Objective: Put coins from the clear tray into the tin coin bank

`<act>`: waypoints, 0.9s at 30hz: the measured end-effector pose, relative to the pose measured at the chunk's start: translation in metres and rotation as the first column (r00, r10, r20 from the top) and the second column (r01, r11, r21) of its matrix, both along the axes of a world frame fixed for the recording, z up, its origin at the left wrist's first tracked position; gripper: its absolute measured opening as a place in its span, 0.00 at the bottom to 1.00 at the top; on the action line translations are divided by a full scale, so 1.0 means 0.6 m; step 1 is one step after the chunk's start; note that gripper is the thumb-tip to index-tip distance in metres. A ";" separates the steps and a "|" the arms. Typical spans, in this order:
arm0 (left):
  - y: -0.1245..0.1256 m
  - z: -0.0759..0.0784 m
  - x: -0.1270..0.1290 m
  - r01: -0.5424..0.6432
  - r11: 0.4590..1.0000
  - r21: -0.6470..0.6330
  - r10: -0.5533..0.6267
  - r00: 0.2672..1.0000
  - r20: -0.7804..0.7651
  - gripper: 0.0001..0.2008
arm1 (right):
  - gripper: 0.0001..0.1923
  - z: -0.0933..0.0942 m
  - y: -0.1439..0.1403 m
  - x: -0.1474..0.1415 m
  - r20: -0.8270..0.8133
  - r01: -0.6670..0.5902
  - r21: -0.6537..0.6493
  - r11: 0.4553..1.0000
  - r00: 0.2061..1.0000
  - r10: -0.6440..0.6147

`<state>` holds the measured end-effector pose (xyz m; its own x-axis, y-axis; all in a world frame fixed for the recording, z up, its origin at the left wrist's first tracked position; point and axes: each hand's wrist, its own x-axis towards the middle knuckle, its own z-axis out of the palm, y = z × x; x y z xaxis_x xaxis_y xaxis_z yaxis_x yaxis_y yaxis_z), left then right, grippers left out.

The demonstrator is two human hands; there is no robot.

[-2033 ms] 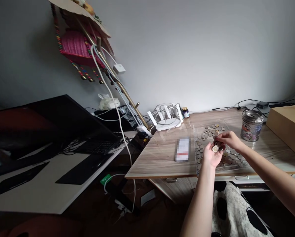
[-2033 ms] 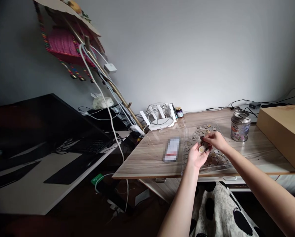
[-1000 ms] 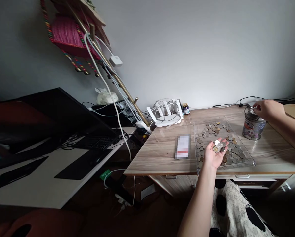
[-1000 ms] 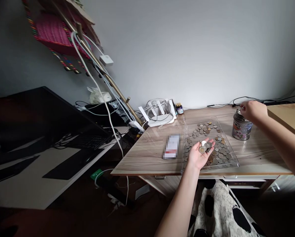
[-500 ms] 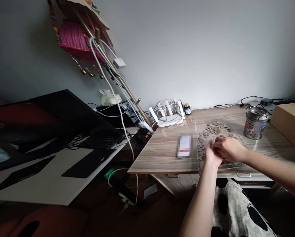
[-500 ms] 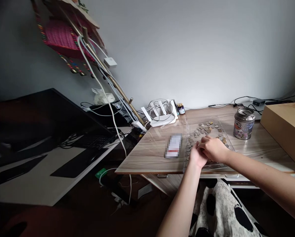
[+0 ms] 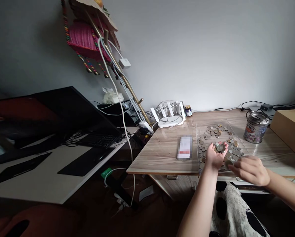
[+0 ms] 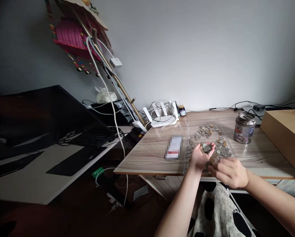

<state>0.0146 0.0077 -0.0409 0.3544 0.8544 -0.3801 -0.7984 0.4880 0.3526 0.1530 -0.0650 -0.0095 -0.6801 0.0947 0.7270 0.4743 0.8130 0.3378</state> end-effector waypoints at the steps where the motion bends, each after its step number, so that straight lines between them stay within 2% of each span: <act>1: 0.001 -0.001 0.001 -0.006 1.000 -0.006 0.006 1.000 -0.003 0.19 | 0.09 0.008 -0.016 0.002 -0.003 -0.040 0.038 0.998 0.999 0.040; 7: 0.005 -0.008 0.003 -0.043 0.999 0.016 0.043 0.999 0.026 0.17 | 0.07 0.078 -0.080 -0.004 0.021 -0.118 0.169 0.979 0.993 0.116; 10: 0.007 -0.010 0.003 -0.044 0.999 0.021 0.044 0.999 0.004 0.16 | 0.09 0.090 -0.084 -0.002 0.051 -0.097 0.219 0.971 0.995 0.088; 12: 0.007 -0.010 0.003 -0.042 0.999 0.023 0.043 0.999 -0.030 0.14 | 0.07 0.083 -0.068 0.010 0.000 -0.031 0.222 0.974 0.999 0.032; 13: 0.007 -0.009 0.003 -0.035 0.999 0.029 0.036 0.998 -0.046 0.12 | 0.05 0.078 -0.053 0.020 -0.053 0.040 0.194 0.980 0.998 -0.030; 15: 0.005 -0.006 0.003 -0.029 0.998 0.050 0.032 0.997 -0.066 0.09 | 0.02 0.072 -0.007 0.053 -0.201 0.260 0.049 0.964 0.948 -0.245; 16: 0.003 -0.004 0.004 -0.038 0.997 0.061 0.042 0.997 -0.066 0.08 | 0.03 0.072 0.021 0.075 -0.279 0.388 -0.079 0.918 0.876 -0.394; 17: 0.002 -0.001 0.004 -0.059 0.996 0.068 0.063 0.996 -0.064 0.08 | 0.05 0.076 0.051 0.098 -0.342 0.508 -0.226 0.831 0.758 -0.556; 18: 0.000 0.001 0.005 -0.083 0.994 0.069 0.088 0.994 -0.063 0.07 | 0.07 0.082 0.081 0.123 -0.363 0.603 -0.381 0.701 0.600 -0.713; 19: -0.001 0.003 0.005 -0.102 0.993 0.066 0.107 0.992 -0.072 0.07 | 0.09 0.089 0.109 0.147 -0.316 0.648 -0.519 0.557 0.460 -0.830; 20: -0.002 0.005 0.005 -0.108 0.992 0.060 0.113 0.989 -0.092 0.07 | 0.10 0.097 0.134 0.169 -0.244 0.658 -0.615 0.434 0.365 -0.898; 22: -0.002 0.006 0.005 -0.081 0.994 0.073 0.091 0.985 -0.145 0.08 | 0.11 0.112 0.173 0.202 -0.099 0.648 -0.720 0.247 0.256 -0.962; 24: -0.002 0.006 0.004 -0.043 0.992 0.119 0.066 0.979 -0.192 0.08 | 0.10 0.121 0.197 0.219 0.012 0.639 -0.755 0.146 0.236 -0.972; 25: -0.002 0.006 0.004 -0.028 0.989 0.144 0.058 0.977 -0.206 0.08 | 0.10 0.123 0.204 0.221 0.054 0.644 -0.756 0.117 0.239 -0.969; 27: -0.003 0.005 0.003 -0.001 0.983 0.182 0.042 0.974 -0.223 0.09 | 0.10 0.124 0.211 0.217 0.107 0.674 -0.733 0.092 0.248 -0.963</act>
